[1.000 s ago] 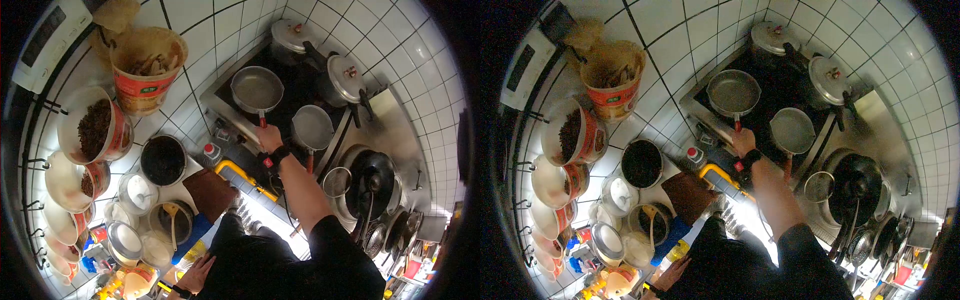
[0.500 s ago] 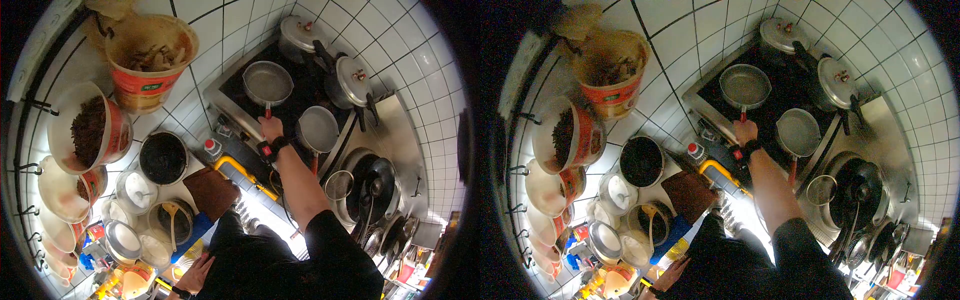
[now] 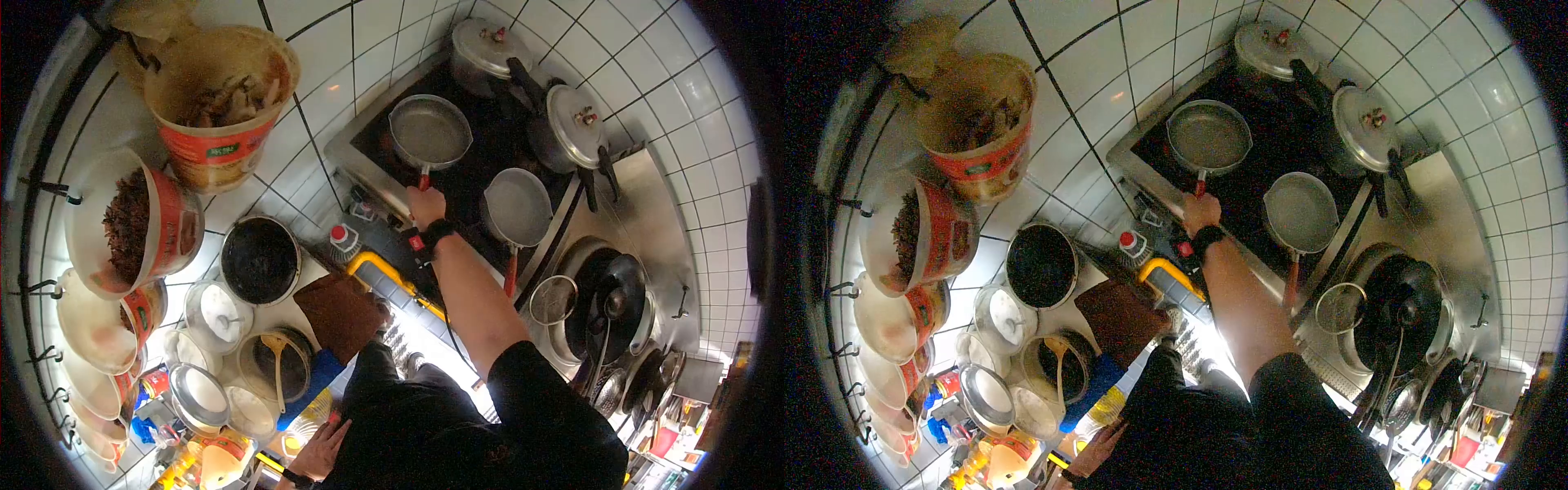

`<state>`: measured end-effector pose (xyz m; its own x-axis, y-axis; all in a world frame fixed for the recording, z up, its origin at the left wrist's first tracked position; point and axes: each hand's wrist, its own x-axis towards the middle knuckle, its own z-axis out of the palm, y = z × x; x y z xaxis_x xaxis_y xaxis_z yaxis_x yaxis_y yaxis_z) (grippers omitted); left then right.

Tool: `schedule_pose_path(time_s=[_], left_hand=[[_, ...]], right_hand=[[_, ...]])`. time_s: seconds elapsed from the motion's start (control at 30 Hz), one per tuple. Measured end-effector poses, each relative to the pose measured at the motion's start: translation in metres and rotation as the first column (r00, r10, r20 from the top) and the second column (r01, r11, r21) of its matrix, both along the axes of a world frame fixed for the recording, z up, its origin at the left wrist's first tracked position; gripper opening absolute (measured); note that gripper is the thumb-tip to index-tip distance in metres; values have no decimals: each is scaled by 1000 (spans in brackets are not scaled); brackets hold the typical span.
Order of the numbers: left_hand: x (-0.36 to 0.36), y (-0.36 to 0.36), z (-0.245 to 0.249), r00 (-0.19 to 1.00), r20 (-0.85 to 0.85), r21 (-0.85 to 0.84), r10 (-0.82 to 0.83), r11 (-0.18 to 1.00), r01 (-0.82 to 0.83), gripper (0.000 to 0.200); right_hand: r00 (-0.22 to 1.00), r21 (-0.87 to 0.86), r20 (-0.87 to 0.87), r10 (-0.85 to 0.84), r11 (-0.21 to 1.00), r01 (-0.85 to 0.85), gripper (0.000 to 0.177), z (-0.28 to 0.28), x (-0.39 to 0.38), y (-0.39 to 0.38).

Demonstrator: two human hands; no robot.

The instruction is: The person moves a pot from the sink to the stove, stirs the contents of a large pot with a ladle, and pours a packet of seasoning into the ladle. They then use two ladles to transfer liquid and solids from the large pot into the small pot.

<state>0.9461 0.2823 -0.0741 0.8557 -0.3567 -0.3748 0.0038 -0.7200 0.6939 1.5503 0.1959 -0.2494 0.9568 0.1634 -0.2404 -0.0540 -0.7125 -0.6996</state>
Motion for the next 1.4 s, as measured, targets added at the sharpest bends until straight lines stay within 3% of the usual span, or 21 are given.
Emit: schedule_pose_path(time_s=[0.13,0.23,0.3,0.4,0.53,0.57,0.6,0.63,0.7,0.73,0.8,0.87,0.93,1.0,1.07,1.13,1.2,1.27,1.3,1.37,1.4], left_hand=[[-9,-3,-8,1000,-1,-10,6,1000,-6,57],[-2,-5,-2,996,-56,-43,67,997,-70,56],[1,-5,3,999,-24,-23,48,999,-48,56],[4,-2,3,999,14,-25,36,999,-36,58],[23,1,20,999,-40,-5,6,1000,-6,67],[30,2,25,999,-40,1,-4,1000,4,67],[38,3,32,994,-111,-24,-2,1000,-1,71],[45,4,38,983,-183,-45,0,999,-8,75],[59,4,49,984,-170,-51,-44,998,36,76],[63,2,54,985,-155,-65,-82,995,72,77],[69,-2,58,975,-117,28,-188,981,193,77],[68,-7,53,949,-84,124,-302,942,311,77],[62,-11,40,901,101,86,-422,906,414,76],[63,-19,40,854,77,146,-514,853,500,75],[77,-29,50,801,50,212,-597,790,576,74],[104,-38,73,853,-96,169,-513,836,522,71],[128,-42,83,932,10,143,-361,923,356,66],[158,-51,94,988,76,145,-137,981,125,56],[174,-52,93,995,102,1,-7,1000,7,52],[200,-40,54,965,111,-160,239,962,-220,41],[214,-30,30,970,113,-153,214,969,-196,41]], right_hand=[[964,188,261,60,976,-112,46,-11,-4,0],[993,59,57,99,993,-103,43,11,-5,5],[976,292,-181,-120,941,170,38,15,-6,10],[974,472,-225,-36,870,142,32,23,-10,7],[869,450,-479,-126,814,367,32,56,-15,-4],[963,277,-260,76,961,-1,37,64,-16,-19],[938,7,-91,335,942,-336,45,70,-20,-30],[940,16,-91,327,945,-327,45,82,-34,-34],[966,196,123,-229,960,202,59,116,-71,-43],[964,207,118,-238,956,210,59,133,-86,-55],[914,292,405,-24,951,-105,56,163,-119,-91],[987,564,-144,72,826,22,50,186,-162,-128],[940,769,-272,206,633,84,46,215,-222,-164],[900,605,-217,379,775,-181,45,241,-268,-213],[856,602,-326,400,787,-139,45,238,-325,-263],[858,470,-311,409,851,-235,45,244,-375,-314],[927,563,-254,277,821,-91,44,199,-441,-368],[899,416,-430,81,902,118,40,178,-500,-415],[891,376,-453,-29,900,220,38,164,-530,-437],[830,239,-497,-251,881,409,34,145,-588,-471],[779,140,-512,-362,860,491,32,140,-613,-483]])
